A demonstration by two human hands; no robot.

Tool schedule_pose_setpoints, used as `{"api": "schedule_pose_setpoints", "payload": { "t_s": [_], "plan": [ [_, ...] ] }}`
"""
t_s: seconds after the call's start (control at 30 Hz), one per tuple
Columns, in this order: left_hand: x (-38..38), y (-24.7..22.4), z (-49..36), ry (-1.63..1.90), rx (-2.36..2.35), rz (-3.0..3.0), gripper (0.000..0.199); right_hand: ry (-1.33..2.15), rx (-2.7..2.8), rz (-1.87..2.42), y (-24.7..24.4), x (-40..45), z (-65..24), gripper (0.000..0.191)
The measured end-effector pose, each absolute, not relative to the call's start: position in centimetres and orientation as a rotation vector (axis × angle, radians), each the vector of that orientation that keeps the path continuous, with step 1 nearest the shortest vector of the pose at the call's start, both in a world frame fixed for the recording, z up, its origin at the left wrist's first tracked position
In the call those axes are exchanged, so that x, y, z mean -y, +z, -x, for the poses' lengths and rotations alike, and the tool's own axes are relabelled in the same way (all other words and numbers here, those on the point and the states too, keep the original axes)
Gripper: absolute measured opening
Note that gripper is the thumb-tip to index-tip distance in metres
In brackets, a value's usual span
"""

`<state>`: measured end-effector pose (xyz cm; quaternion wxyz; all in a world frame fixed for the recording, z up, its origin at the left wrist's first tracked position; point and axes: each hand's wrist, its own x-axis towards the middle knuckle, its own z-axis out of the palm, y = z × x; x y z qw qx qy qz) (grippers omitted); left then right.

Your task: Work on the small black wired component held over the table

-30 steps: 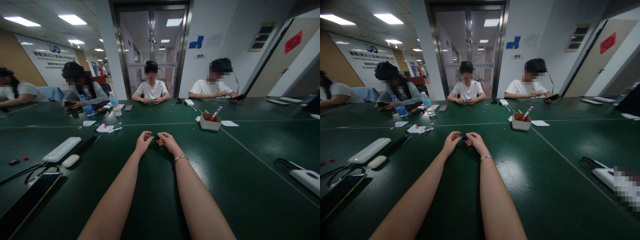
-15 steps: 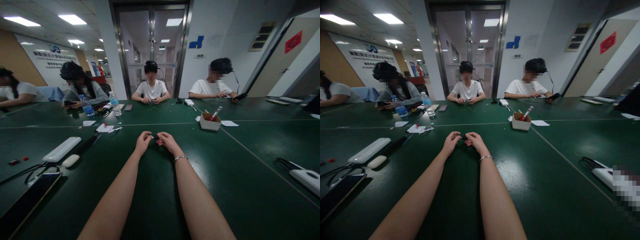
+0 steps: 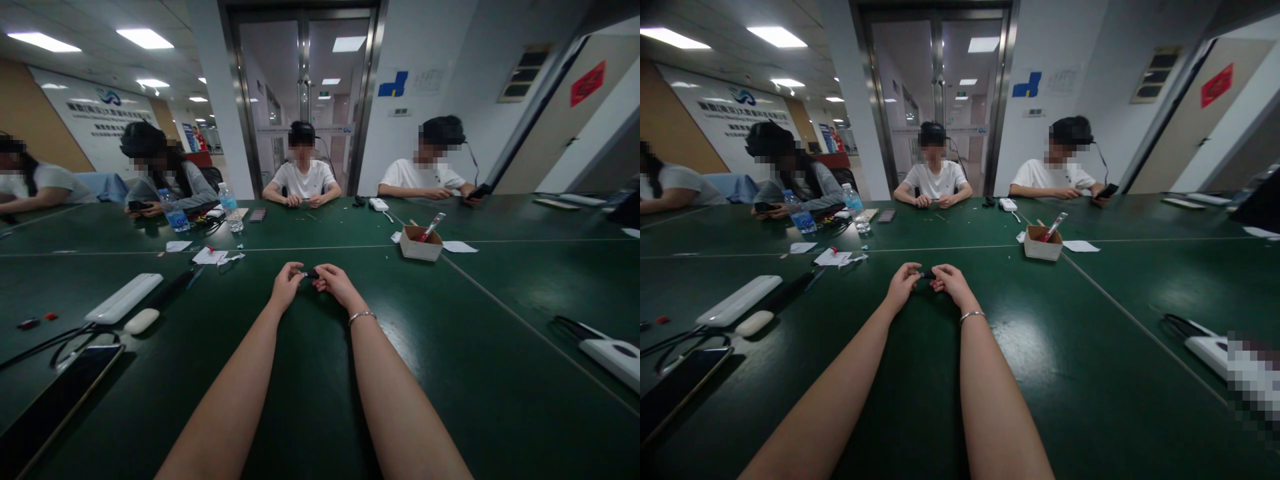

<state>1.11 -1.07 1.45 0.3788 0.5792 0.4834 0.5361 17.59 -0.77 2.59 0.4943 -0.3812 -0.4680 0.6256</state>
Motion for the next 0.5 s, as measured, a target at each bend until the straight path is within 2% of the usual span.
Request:
{"api": "schedule_pose_setpoints", "payload": {
  "t_s": [0.37,0.5],
  "plan": [
    [0.98,1.25,-1.1,1.352,-1.269,-1.45,0.023,1.517,1.12,0.911,2.63,0.9,-17.52,0.027],
    [1.12,1.49,-1.05,1.363,-1.249,-1.469,0.029,1.513,1.117,0.923,2.61,0.85,-17.5,0.026]
  ]
}}
